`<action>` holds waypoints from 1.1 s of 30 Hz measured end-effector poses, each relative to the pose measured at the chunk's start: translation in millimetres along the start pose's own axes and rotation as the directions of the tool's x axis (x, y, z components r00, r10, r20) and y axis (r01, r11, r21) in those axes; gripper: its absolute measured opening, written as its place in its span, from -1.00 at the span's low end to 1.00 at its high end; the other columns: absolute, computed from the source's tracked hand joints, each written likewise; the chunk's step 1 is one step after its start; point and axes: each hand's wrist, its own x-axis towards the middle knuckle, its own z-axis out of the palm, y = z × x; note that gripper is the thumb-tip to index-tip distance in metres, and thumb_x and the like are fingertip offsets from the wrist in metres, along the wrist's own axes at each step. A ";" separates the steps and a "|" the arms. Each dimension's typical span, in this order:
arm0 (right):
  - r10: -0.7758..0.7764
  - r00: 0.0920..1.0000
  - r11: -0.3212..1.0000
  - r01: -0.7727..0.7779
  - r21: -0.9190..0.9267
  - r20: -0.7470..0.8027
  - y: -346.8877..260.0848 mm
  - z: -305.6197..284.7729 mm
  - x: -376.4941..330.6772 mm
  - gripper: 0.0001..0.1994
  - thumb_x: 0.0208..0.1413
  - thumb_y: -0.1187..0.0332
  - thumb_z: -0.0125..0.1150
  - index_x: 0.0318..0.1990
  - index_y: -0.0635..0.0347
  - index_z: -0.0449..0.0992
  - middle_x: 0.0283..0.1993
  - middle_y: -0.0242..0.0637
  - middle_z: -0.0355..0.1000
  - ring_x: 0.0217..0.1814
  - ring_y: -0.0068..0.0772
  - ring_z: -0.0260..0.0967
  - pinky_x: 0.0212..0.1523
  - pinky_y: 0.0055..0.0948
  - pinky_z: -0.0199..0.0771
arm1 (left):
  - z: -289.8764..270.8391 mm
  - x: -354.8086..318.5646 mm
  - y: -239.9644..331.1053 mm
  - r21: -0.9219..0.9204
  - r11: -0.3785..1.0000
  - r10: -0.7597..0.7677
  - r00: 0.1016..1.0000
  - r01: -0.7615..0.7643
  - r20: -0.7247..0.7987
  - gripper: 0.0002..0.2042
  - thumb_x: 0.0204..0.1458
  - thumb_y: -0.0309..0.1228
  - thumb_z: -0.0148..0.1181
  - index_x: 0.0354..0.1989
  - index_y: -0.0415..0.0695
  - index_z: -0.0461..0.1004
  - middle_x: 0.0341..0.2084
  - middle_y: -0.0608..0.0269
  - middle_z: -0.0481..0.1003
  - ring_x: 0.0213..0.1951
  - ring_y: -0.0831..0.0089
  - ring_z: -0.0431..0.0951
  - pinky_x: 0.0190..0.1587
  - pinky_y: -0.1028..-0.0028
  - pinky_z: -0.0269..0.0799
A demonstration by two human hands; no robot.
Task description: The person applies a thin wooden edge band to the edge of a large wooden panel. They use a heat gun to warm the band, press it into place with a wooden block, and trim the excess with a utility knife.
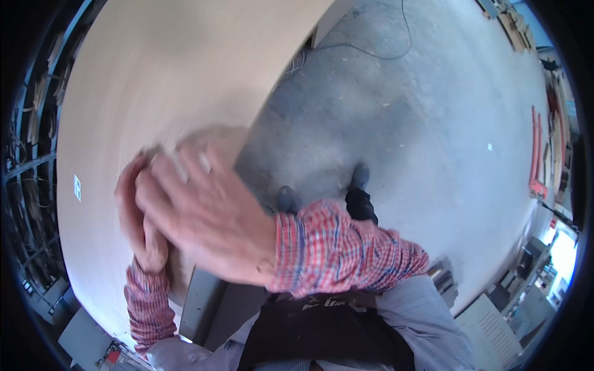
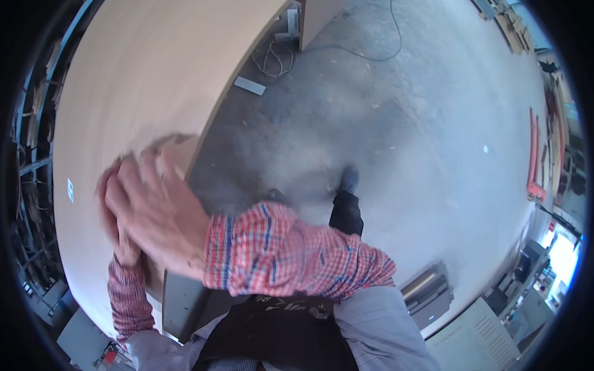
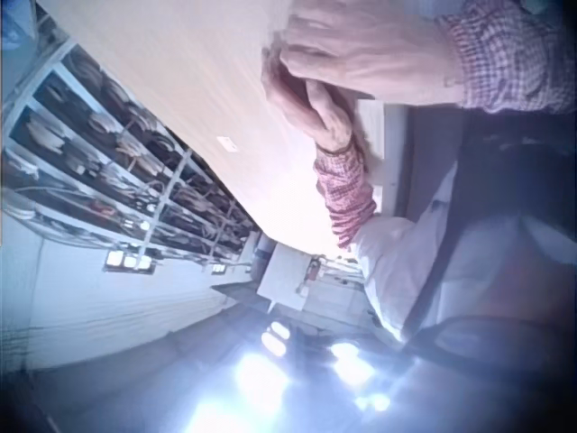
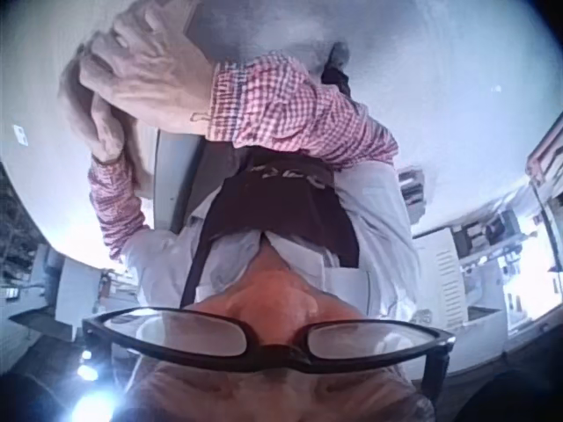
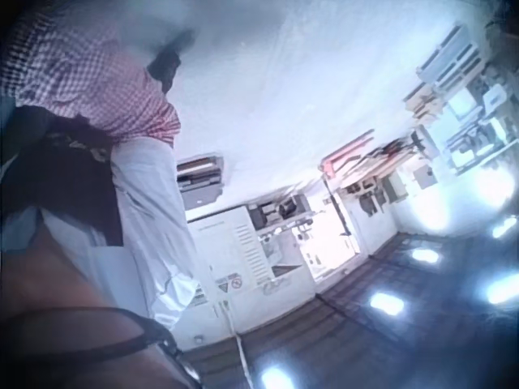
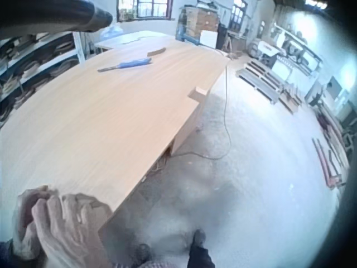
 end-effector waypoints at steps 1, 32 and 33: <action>-0.012 0.998 0.983 0.024 0.184 -0.066 7.6 -18.7 -5.2 -0.54 0.08 0.22 0.23 0.09 0.31 0.46 0.01 -0.08 0.40 0.22 -0.06 0.29 0.20 0.05 0.27 | 0.2 -10.2 17.9 0.144 0.990 0.016 0.997 -0.005 -0.078 -0.26 0.29 0.09 -0.01 0.40 -0.33 0.20 0.36 -0.16 0.27 0.38 -0.03 0.28 0.41 0.11 0.14; 0.830 0.406 0.346 -0.913 0.218 0.382 419.8 38.1 -390.1 -0.60 0.01 0.50 0.32 0.03 0.36 0.43 -0.17 -0.01 0.49 -0.10 0.09 0.49 -0.04 -0.19 0.48 | 621.3 180.3 -461.6 -0.088 0.405 -0.902 0.413 0.910 0.124 -0.22 0.06 -0.18 0.32 0.41 -0.19 0.11 0.18 -0.18 0.40 0.07 -0.12 0.54 -0.12 -0.17 0.62; 0.794 0.446 0.369 -0.893 0.257 0.413 420.3 40.3 -386.5 -0.56 0.00 0.50 0.35 0.06 0.36 0.42 -0.15 0.02 0.48 -0.09 0.13 0.46 -0.07 -0.14 0.47 | 597.8 164.3 -446.4 -0.110 0.402 -0.903 0.413 0.909 0.120 -0.21 0.06 -0.23 0.29 0.42 -0.23 0.04 0.21 -0.18 0.33 0.12 -0.14 0.50 -0.13 -0.16 0.64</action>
